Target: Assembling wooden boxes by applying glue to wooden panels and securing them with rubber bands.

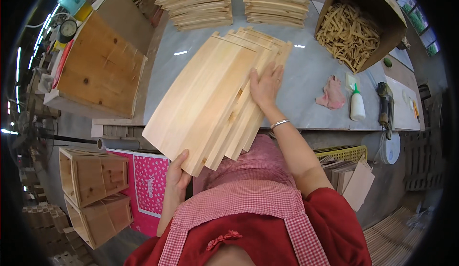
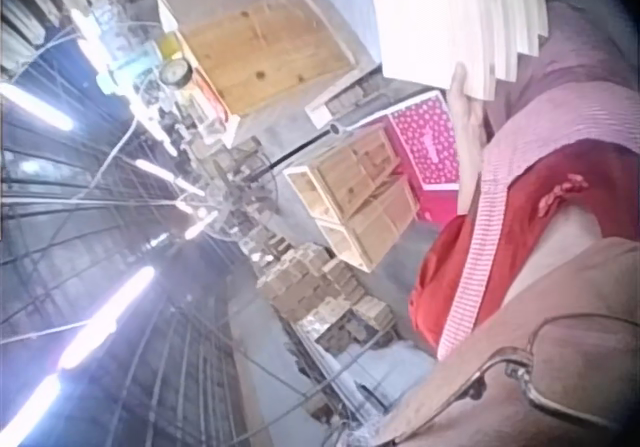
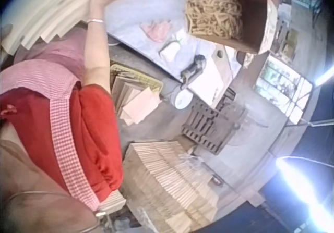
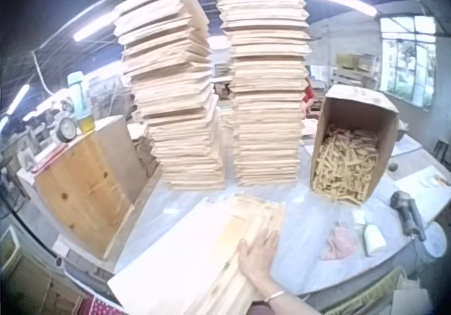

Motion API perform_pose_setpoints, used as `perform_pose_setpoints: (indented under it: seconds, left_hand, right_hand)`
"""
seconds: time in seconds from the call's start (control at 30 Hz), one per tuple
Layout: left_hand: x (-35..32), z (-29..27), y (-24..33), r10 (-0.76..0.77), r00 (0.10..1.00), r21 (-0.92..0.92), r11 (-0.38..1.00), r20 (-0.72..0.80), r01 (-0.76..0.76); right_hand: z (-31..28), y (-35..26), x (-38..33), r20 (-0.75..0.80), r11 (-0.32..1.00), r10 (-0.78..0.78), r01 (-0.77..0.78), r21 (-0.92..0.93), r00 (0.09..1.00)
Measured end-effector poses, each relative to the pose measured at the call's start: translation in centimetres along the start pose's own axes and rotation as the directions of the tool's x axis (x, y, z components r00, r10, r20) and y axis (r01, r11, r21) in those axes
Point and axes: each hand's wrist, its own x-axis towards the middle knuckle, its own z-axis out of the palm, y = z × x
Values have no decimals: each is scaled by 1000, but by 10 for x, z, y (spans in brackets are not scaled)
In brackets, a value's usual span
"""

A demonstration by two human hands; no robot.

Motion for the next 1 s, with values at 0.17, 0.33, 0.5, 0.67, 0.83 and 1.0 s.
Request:
perform_pose_setpoints:
  seconds: [0.17,0.33,0.5,0.67,0.83,1.0]
  left_hand:
    - [-6,9,3,-21,999,15,1000,-41,21]
    - [-12,15,-5,-40,999,-26,999,14,41]
    - [3,-8,-5,-102,989,-164,979,104,118]
    - [15,-19,-4,-120,984,-189,971,132,144]
    - [14,-18,11,-37,995,-66,997,91,43]
    - [19,-30,13,46,996,-62,997,75,-42]
  right_hand:
    - [-16,-4,13,64,989,-110,116,-87,992]
    - [-17,-23,58,48,957,-286,287,-39,957]
    - [6,-34,104,200,947,-233,269,-176,952]
    - [-1,-48,121,402,945,-77,195,-261,912]
    - [-2,-59,119,511,967,34,101,-233,859]
    - [4,-63,108,390,967,-61,150,-204,919]
